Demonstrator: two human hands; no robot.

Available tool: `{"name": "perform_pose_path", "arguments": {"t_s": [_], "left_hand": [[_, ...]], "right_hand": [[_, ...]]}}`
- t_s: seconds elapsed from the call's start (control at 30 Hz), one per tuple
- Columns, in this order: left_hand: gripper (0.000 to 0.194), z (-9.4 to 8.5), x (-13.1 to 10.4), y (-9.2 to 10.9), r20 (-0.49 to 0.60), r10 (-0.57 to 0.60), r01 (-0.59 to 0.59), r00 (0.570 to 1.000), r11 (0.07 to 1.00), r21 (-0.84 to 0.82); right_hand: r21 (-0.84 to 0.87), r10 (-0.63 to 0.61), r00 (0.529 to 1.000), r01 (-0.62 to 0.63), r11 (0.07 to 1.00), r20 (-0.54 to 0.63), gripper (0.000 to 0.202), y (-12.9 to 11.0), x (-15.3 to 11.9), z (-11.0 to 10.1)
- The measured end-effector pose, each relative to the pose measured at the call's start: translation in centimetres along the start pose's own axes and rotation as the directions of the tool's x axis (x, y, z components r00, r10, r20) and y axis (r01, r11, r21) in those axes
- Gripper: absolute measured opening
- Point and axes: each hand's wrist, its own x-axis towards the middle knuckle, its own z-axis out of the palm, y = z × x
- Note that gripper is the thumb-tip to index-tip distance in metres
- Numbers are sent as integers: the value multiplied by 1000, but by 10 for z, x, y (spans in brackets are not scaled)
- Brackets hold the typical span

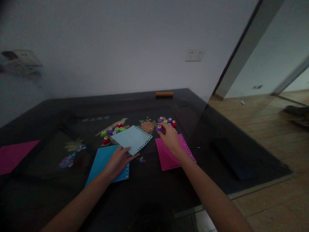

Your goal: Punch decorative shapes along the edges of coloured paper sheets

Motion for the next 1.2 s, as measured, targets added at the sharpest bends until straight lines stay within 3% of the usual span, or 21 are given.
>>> {"name": "perform_pose_path", "arguments": {"t_s": [0.13, 0.3, 0.53, 0.87, 1.0, 1.2], "left_hand": [[45, 0, 3, 1, -25, -14, 15, 1000, 998, 53], [54, 0, 2, 4, -42, 10, -5, 999, 993, 118], [50, 1, 2, 4, -49, 82, -75, 995, 989, 124], [43, 3, -3, 4, -12, 144, -141, 990, 980, 142], [41, 3, -4, 5, -10, 151, -146, 989, 970, 196], [41, -2, 0, 0, 84, 158, -175, 984, 948, 264]], "right_hand": [[-130, 70, 997, -66, 989, 20, 26, 16, 20, 9], [-239, 97, 994, -80, 968, 58, 24, 25, 24, 13], [-249, 44, 994, -17, 968, 102, 26, 31, 25, 18], [-217, 0, 998, 15, 976, 69, 29, 36, 31, 27], [-157, -13, 999, 19, 987, 37, 28, 35, 28, 20], [7, -17, 1000, 17, 1000, 22, 17, 31, 14, -13]]}}
